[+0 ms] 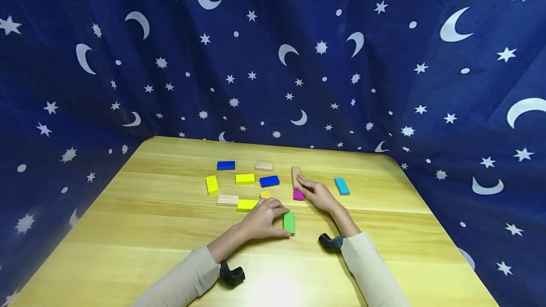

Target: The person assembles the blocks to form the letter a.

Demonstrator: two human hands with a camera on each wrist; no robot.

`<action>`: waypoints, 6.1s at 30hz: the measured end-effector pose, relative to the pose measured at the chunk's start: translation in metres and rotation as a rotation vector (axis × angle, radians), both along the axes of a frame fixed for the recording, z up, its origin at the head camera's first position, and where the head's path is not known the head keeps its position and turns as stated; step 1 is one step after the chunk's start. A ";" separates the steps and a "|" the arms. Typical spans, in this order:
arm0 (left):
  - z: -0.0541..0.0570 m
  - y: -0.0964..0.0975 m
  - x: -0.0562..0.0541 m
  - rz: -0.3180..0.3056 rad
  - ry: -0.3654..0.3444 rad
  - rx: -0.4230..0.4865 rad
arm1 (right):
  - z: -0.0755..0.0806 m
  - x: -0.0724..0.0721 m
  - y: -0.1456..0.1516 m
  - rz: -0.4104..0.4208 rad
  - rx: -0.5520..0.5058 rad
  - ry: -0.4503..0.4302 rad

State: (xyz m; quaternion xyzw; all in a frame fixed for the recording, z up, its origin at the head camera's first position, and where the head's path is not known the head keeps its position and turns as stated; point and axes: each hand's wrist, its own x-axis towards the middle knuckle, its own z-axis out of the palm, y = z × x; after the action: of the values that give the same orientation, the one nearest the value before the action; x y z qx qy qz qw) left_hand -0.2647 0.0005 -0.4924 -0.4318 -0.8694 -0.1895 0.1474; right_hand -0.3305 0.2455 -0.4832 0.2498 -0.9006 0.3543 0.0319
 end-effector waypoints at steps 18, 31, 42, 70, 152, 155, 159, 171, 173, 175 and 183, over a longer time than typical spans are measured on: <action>-0.004 0.002 0.000 0.001 -0.001 -0.008 | 0.008 -0.020 0.005 0.112 -0.125 -0.143; -0.004 0.011 -0.002 0.129 0.039 0.019 | -0.003 -0.008 0.003 0.014 0.012 0.037; -0.005 0.026 -0.002 0.168 0.064 0.043 | -0.008 0.013 -0.009 -0.062 -0.008 0.091; -0.009 0.026 -0.002 0.194 0.018 0.066 | 0.035 0.050 -0.009 0.110 -0.060 -0.002; 0.025 -0.007 -0.087 0.456 -0.269 0.129 | -0.010 0.032 -0.008 0.037 -0.079 0.089; 0.024 -0.003 -0.090 0.482 -0.293 0.080 | -0.010 0.032 -0.009 0.036 -0.083 0.087; 0.024 -0.002 -0.090 0.480 -0.300 0.097 | -0.008 0.033 -0.008 0.033 -0.082 0.098; 0.031 0.006 -0.063 0.252 -0.307 0.145 | -0.007 0.030 -0.007 0.046 -0.076 0.077; 0.029 0.007 -0.061 0.249 -0.291 0.126 | -0.009 0.030 -0.006 0.050 -0.079 0.068; 0.027 0.008 -0.060 0.246 -0.271 0.117 | -0.010 0.029 -0.006 0.052 -0.082 0.063; 0.022 0.009 -0.060 0.248 -0.231 0.097 | -0.011 0.029 -0.006 0.052 -0.083 0.068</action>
State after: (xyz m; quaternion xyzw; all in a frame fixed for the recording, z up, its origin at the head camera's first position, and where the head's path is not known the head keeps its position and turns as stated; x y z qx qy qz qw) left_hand -0.3247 0.0090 -0.4709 -0.2889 -0.9171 -0.2599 0.0894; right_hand -0.3018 0.2391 -0.4945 0.2834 -0.8768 0.3832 0.0638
